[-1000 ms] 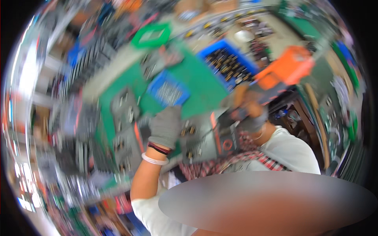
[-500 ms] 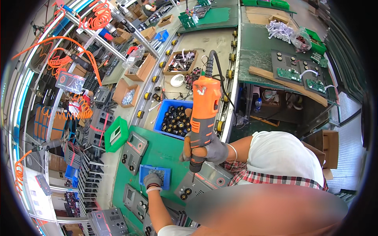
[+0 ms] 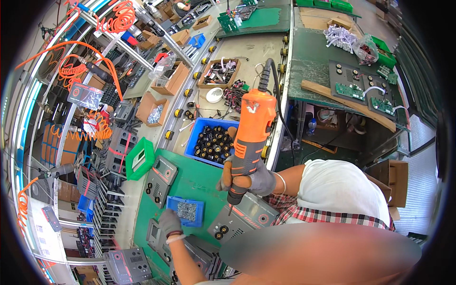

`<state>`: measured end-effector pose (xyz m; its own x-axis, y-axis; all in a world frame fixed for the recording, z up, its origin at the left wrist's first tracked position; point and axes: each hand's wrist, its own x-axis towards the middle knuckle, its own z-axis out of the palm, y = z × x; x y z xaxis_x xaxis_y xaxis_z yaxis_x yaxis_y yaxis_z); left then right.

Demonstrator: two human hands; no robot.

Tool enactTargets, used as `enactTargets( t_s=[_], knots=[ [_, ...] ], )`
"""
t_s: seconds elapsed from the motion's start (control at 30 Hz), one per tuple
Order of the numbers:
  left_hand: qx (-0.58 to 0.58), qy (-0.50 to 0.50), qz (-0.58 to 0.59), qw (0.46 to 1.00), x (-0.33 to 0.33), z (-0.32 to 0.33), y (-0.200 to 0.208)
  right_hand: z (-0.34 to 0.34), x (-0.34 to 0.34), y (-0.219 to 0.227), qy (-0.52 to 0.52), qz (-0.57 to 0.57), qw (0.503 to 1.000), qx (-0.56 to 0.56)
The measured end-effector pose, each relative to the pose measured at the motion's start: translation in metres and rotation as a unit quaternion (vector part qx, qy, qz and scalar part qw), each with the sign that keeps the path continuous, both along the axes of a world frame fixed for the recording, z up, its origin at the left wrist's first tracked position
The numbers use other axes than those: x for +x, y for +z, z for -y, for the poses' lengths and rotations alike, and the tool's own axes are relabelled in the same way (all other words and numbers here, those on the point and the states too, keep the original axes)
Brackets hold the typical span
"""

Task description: The person is assembling electronic components into a metal housing using a power screwdriver.

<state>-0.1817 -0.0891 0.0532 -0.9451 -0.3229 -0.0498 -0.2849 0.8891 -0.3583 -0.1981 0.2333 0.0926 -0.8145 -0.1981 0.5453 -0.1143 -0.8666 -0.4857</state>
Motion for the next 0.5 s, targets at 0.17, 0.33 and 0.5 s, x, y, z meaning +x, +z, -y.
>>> enactTargets(
  t_s=[0.17,0.33,0.5],
  knots=[
    [0.332,-0.067,-0.183,0.923,0.092,-0.054,0.041,0.008,0.002,-0.009,0.04,-0.001,0.999,-0.023],
    [0.437,0.05,-0.153,0.885,0.158,-0.118,-0.016,0.025,0.017,-0.016,0.105,-0.004,0.993,-0.044],
    [0.533,0.07,-0.24,0.808,0.184,-0.132,-0.066,0.033,0.041,-0.015,0.168,-0.026,0.983,0.064]
  ],
)
